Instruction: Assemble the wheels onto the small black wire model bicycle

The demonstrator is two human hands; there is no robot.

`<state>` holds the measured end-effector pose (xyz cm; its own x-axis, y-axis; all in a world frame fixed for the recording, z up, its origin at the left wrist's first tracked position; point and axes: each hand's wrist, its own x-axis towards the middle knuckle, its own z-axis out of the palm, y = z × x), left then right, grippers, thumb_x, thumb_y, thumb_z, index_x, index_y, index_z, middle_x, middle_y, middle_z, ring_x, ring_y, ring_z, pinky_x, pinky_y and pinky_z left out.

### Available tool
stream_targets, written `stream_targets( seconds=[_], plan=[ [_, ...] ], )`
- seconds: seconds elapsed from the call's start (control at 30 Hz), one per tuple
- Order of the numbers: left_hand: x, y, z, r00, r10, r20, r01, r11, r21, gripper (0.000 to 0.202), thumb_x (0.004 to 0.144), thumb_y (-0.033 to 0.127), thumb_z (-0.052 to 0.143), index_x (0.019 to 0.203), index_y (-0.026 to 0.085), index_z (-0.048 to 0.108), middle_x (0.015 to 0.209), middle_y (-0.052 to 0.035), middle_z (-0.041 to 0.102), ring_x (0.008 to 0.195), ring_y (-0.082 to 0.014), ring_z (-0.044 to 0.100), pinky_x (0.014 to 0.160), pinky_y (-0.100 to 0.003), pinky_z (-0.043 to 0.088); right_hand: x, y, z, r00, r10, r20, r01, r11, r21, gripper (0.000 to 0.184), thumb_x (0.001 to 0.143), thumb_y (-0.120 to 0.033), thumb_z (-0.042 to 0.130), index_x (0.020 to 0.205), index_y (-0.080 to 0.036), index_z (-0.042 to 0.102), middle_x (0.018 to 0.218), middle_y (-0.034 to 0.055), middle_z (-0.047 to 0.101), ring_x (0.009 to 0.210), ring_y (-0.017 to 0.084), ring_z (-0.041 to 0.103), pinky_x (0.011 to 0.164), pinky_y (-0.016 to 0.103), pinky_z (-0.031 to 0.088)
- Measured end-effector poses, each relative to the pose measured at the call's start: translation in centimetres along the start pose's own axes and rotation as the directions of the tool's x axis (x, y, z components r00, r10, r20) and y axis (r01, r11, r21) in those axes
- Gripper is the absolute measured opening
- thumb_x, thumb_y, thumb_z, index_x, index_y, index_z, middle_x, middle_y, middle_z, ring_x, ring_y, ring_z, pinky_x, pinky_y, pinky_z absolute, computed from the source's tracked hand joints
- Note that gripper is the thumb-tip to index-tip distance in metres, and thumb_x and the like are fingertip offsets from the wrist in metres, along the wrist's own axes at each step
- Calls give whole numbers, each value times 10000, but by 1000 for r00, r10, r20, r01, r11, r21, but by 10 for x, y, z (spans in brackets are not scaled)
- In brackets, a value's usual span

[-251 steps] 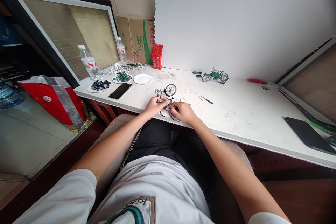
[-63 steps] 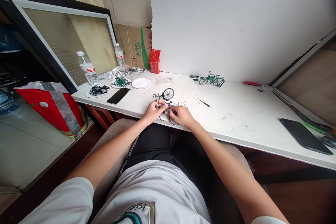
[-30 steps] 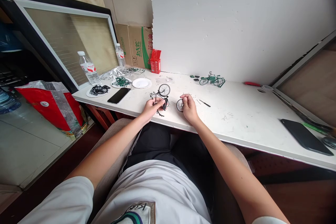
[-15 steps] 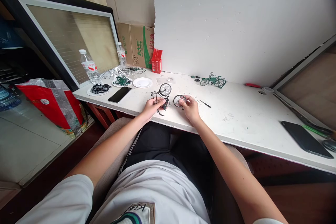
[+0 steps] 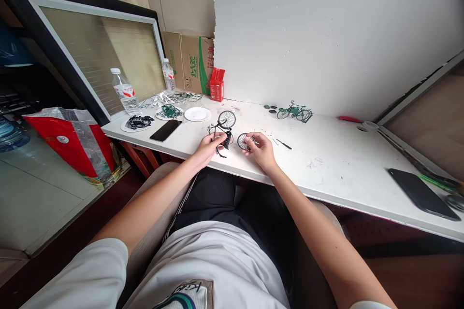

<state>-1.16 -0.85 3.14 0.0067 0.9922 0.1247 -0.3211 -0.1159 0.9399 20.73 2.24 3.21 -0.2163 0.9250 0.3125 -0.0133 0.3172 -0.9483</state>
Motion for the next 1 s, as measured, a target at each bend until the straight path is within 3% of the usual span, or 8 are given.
stream_targets(
  seconds=[0.17,0.43,0.63,0.83,1.0],
  plan=[
    [0,0,0,1000,6,-12,-6,1000,-6,404,798,467,846,1012,172,672,1080,-107,778,994,-187,705,763,-262,472,0,-1,0,999,47,12,-47,997,59,667,778,-605,819,1281,-279,528,814,-35,651,592,166,671,560,315,594],
    [2,-1,3,999,45,-14,-46,998,-46,398,778,427,869,989,159,665,1042,-88,771,926,-166,684,761,-263,474,-3,-10,-1,994,53,92,-54,998,11,560,801,-580,816,1204,-215,684,788,12,692,753,181,665,582,270,570],
    [0,1,6,999,42,22,-42,998,-37,397,789,437,860,990,155,665,1059,-98,766,963,-182,685,763,-276,479,1,-3,-1,996,87,-16,-85,992,89,565,748,-539,881,1165,-208,693,949,63,763,837,222,735,684,351,666],
    [0,-10,9,995,77,-65,-77,997,-7,407,741,410,904,976,153,693,952,-56,749,929,-167,683,805,-274,499,1,4,3,988,152,16,-153,982,115,667,731,-511,917,1260,-173,690,933,79,799,834,242,789,811,387,682],
    [-3,-13,12,990,101,-95,-101,995,7,390,712,393,933,941,155,725,868,-31,738,855,-151,685,879,-301,522,0,4,11,981,187,42,-192,969,156,633,706,-494,940,1202,-160,732,938,82,810,853,258,800,822,371,686]
  ],
)
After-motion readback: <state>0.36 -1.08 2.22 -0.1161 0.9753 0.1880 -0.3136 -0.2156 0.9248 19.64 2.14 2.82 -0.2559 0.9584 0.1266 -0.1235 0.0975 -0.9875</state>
